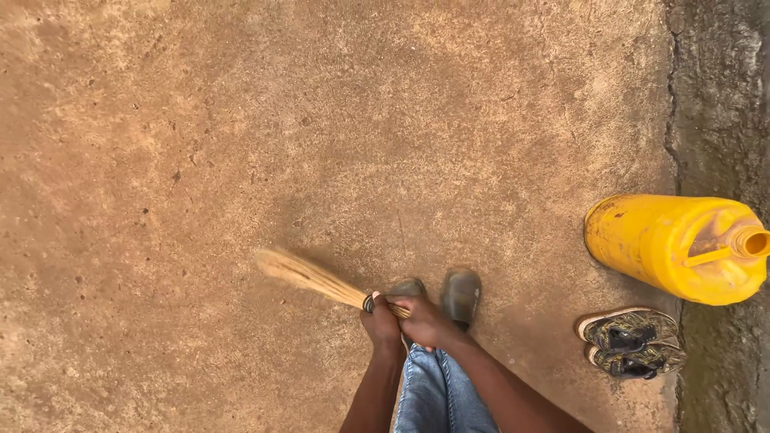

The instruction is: The person is using a bundle of twigs as a broom to sweep the dirt and debris off a concrete ground.

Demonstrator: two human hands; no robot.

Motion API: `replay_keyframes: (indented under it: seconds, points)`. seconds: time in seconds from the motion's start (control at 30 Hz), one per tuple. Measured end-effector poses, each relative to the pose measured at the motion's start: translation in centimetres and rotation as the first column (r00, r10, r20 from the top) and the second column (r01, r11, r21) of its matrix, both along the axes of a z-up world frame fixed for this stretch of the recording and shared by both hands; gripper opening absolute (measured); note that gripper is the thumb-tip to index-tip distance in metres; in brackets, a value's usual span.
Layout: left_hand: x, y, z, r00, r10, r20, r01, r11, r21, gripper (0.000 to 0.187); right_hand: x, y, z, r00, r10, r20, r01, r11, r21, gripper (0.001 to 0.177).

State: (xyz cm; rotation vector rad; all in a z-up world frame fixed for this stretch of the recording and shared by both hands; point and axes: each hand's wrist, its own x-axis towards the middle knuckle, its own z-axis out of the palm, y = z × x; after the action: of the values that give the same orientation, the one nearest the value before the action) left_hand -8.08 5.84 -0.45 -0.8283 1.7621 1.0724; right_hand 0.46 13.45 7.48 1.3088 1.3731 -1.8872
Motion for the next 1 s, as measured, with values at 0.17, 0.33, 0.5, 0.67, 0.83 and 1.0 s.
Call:
replay_keyframes:
  seconds: [0.17, 0.33, 0.5, 0.67, 0.83, 1.0]
  points:
    - [5.6, 5.6, 0.9, 0.634, -0.737, -0.233, 0.772, 0.587, 0.244, 0.07, 4.7, -3.8, -2.1, 0.469, -0.876, 0.114, 0.876, 0.478, 0.068, 0.054]
    - [9.7, 11.8, -3.9, 0.18, -0.972, -0.149, 0.942, 0.127, 0.31, 0.054, 3.0, 0.8, -0.1, -0.266, -0.958, -0.105, 0.963, -0.268, 0.008, 0.051]
    - [3.8, 11.4, -5.3, 0.432, -0.899, -0.075, 0.862, 0.387, 0.328, 0.042, 0.6, 2.3, -3.5, 0.2, -0.973, -0.116, 0.96, 0.171, 0.22, 0.054]
    - [-1.9, 10.8, -0.2, 0.882, -0.468, -0.057, 0.466, 0.884, -0.037, 0.043, -2.5, 7.4, -0.1, 0.875, -0.479, 0.077, 0.485, 0.864, -0.137, 0.058]
    - [-1.1, 12.6, 4.0, 0.788, -0.604, -0.119, 0.599, 0.797, -0.083, 0.066, -1.1, 6.8, 1.4, 0.803, -0.594, 0.036, 0.595, 0.799, -0.084, 0.06]
    - [4.5, 15.8, 0.7, 0.492, -0.854, -0.167, 0.85, 0.43, 0.306, 0.075, 1.5, 4.5, -1.5, 0.238, -0.971, 0.024, 0.966, 0.239, 0.098, 0.058]
